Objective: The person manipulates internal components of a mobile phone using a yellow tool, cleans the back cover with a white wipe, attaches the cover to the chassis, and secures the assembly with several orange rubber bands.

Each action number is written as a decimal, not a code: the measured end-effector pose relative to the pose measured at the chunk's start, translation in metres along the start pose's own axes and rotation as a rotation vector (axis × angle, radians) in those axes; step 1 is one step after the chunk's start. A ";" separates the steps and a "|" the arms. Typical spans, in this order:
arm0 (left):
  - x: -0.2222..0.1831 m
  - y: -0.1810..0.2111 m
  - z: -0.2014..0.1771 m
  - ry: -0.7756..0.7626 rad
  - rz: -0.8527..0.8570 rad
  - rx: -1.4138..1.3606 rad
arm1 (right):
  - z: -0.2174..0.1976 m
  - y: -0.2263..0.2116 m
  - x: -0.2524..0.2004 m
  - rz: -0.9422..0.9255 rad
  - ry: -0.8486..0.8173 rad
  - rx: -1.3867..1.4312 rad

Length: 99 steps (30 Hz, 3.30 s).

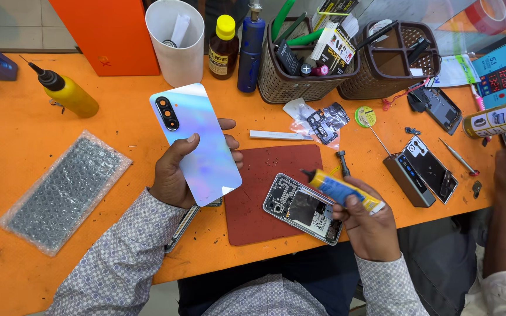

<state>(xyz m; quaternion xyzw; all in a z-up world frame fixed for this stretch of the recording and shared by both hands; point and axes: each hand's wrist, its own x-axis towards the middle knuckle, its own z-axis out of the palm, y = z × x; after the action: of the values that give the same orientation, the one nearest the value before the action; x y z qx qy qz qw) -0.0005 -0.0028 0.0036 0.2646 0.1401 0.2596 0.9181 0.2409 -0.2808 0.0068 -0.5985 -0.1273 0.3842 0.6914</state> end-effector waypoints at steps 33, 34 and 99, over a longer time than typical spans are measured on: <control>-0.002 -0.004 0.002 -0.061 -0.110 -0.004 | 0.065 -0.030 -0.006 -0.750 -0.126 -1.213; -0.002 -0.005 0.002 -0.069 -0.108 -0.006 | 0.065 -0.031 -0.006 -0.745 -0.129 -1.216; 0.004 -0.044 0.015 -0.164 -0.500 0.349 | -0.009 -0.061 -0.106 -0.502 0.048 -1.558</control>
<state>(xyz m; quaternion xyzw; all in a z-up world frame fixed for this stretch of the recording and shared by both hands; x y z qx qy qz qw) 0.0263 -0.0384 -0.0087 0.3955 0.1684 -0.0244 0.9026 0.1986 -0.3589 0.0910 -0.8690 -0.4730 0.0063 0.1452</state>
